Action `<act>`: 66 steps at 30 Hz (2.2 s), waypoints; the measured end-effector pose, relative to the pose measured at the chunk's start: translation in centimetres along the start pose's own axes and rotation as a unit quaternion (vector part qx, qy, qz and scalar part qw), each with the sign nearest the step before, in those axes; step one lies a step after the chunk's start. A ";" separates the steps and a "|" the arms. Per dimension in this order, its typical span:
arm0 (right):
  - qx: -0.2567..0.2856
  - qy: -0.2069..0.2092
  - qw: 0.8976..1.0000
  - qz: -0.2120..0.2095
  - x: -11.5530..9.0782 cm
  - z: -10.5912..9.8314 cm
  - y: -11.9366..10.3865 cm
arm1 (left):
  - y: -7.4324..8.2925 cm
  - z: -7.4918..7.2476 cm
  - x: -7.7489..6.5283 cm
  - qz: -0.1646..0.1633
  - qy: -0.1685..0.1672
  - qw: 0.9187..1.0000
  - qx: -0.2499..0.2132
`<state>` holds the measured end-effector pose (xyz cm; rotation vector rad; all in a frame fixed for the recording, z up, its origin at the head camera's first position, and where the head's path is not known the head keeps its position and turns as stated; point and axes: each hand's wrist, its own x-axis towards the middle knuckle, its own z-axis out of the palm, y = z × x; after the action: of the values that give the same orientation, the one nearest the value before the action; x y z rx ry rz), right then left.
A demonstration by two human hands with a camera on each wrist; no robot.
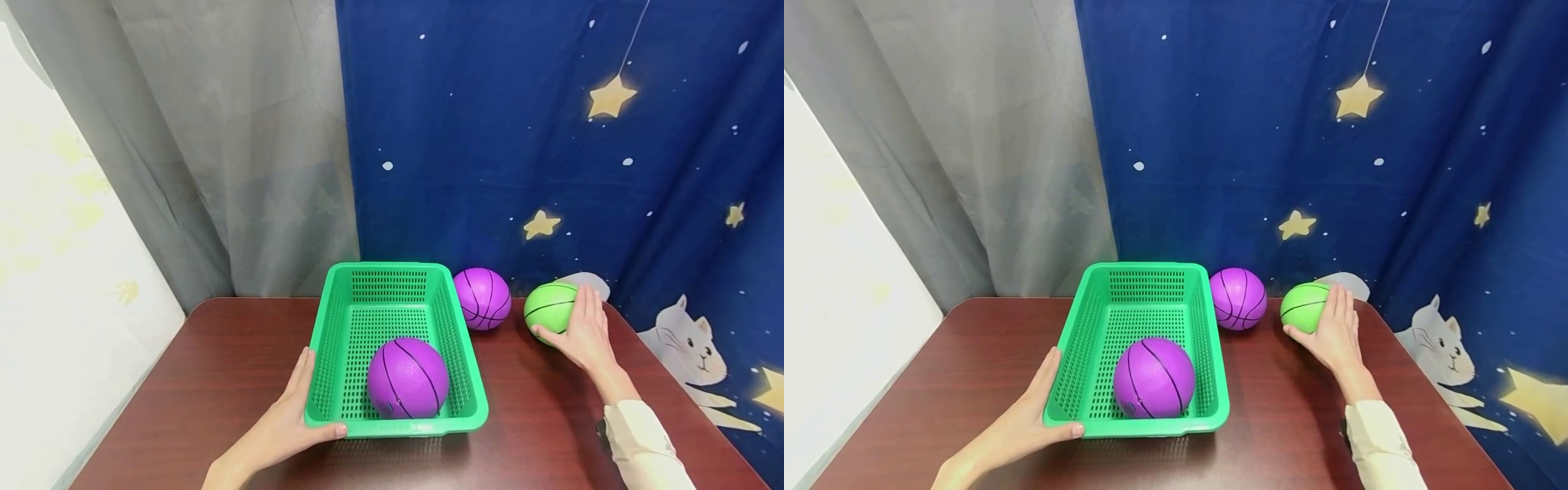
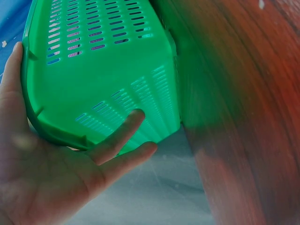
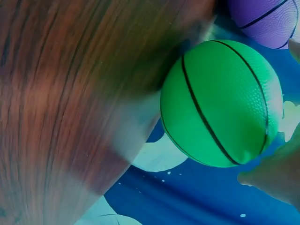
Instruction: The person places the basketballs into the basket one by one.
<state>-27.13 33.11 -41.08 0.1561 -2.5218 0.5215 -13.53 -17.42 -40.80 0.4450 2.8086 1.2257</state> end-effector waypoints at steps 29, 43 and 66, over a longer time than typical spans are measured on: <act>-0.034 0.052 0.995 0.074 1.2 2.2 1.2 | -0.3 0.2 0.2 0.015 0.016 1.000 0.005; -0.028 0.113 0.992 0.053 0.8 2.8 1.6 | -0.2 0.0 0.2 0.010 0.012 1.000 0.007; 0.049 0.148 0.988 0.007 1.8 0.5 -0.4 | -0.5 0.1 0.1 0.015 0.014 1.000 -0.002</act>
<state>-28.80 32.56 -40.41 0.0889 -2.2107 0.6265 -13.72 -17.62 -41.19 0.4740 2.8321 1.2531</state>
